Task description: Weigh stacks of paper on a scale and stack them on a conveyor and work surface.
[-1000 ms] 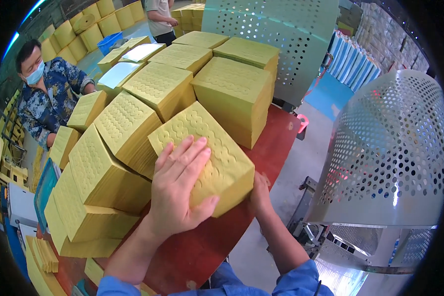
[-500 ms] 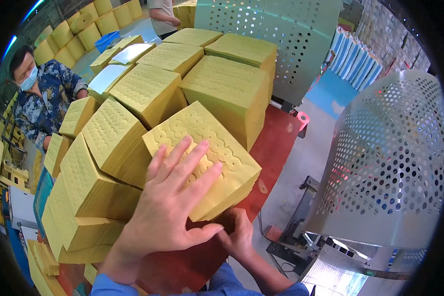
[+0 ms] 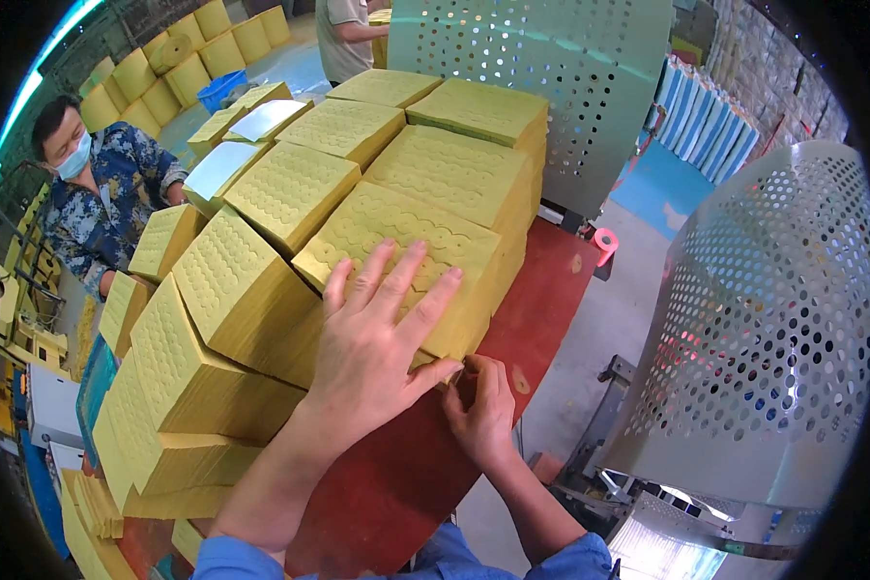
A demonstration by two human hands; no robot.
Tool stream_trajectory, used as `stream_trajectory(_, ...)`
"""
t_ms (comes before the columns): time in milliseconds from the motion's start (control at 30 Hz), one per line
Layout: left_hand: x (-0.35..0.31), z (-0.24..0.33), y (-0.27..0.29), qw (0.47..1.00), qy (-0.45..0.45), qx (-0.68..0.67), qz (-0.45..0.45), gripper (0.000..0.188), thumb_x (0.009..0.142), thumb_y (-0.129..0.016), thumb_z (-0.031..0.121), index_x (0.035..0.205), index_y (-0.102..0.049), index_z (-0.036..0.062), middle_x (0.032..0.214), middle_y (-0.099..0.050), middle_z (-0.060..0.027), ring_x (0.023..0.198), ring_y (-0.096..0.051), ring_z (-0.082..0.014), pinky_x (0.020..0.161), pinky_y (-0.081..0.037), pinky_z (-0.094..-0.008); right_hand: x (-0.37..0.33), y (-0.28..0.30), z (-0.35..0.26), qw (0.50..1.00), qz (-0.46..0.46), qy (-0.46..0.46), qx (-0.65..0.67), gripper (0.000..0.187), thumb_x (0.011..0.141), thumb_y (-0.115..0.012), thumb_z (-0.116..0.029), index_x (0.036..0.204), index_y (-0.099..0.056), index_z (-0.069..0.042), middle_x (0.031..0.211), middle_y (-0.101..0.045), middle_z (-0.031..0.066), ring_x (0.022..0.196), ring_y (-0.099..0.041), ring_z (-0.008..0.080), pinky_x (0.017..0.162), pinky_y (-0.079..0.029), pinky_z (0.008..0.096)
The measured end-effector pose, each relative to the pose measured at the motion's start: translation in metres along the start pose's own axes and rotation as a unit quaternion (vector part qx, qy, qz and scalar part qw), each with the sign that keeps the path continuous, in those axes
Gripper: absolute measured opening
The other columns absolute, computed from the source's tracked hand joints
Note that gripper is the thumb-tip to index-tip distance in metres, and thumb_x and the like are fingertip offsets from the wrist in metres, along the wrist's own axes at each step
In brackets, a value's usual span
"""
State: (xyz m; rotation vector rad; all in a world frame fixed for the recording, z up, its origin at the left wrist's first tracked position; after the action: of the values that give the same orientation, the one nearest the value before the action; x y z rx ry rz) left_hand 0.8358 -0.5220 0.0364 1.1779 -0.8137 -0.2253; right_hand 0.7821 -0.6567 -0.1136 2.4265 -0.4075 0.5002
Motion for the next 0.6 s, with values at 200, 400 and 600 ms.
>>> stream_trajectory(200,0.002,-0.002,-0.001,1.000,-0.005,0.001,0.008,0.086,0.073,-0.083,0.040,0.148,-0.046,0.0210,0.152,-0.041,-0.0157,0.139,-0.038,-0.0392,0.112,-0.026,-0.0614,-0.001,0.001,0.005,1.000,0.010,-0.010,0.017,0.038,0.078,-0.071,-0.002,0.113,-0.056,0.002,0.103,-0.059,0.0195,0.090,-0.063,0.0343,0.078,-0.053,0.0410)
stream_trajectory(400,-0.002,0.006,0.005,1.000,0.003,0.024,0.020,0.086,0.076,-0.081,0.042,0.149,-0.044,0.0177,0.153,-0.040,-0.0178,0.141,-0.036,-0.0391,0.114,-0.025,-0.0599,-0.005,0.003,0.007,0.999,0.012,-0.014,0.029,0.039,0.077,-0.072,-0.001,0.113,-0.057,0.001,0.103,-0.060,0.0197,0.091,-0.063,0.0336,0.080,-0.053,0.0393)
stream_trajectory(600,-0.050,0.025,0.043,0.998,0.025,-0.024,0.057,0.080,0.079,-0.078,0.039,0.144,-0.046,0.0057,0.149,-0.044,-0.0201,0.142,-0.037,-0.0372,0.117,-0.023,-0.0579,-0.029,0.025,-0.025,0.994,0.055,0.060,0.074,0.032,0.079,-0.071,0.001,0.109,-0.059,0.001,0.101,-0.062,0.0168,0.089,-0.062,0.0282,0.084,-0.051,0.0363)
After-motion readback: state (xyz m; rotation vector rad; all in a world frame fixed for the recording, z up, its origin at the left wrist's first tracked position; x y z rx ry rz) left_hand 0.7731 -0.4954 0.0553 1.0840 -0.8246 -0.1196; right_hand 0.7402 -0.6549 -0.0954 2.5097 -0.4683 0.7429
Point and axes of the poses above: each hand's wrist, its own x-axis towards the middle knuckle, its own y-axis out of the back of the hand, z = x × y, the point moved 4 cm from there along x, towards the middle knuckle
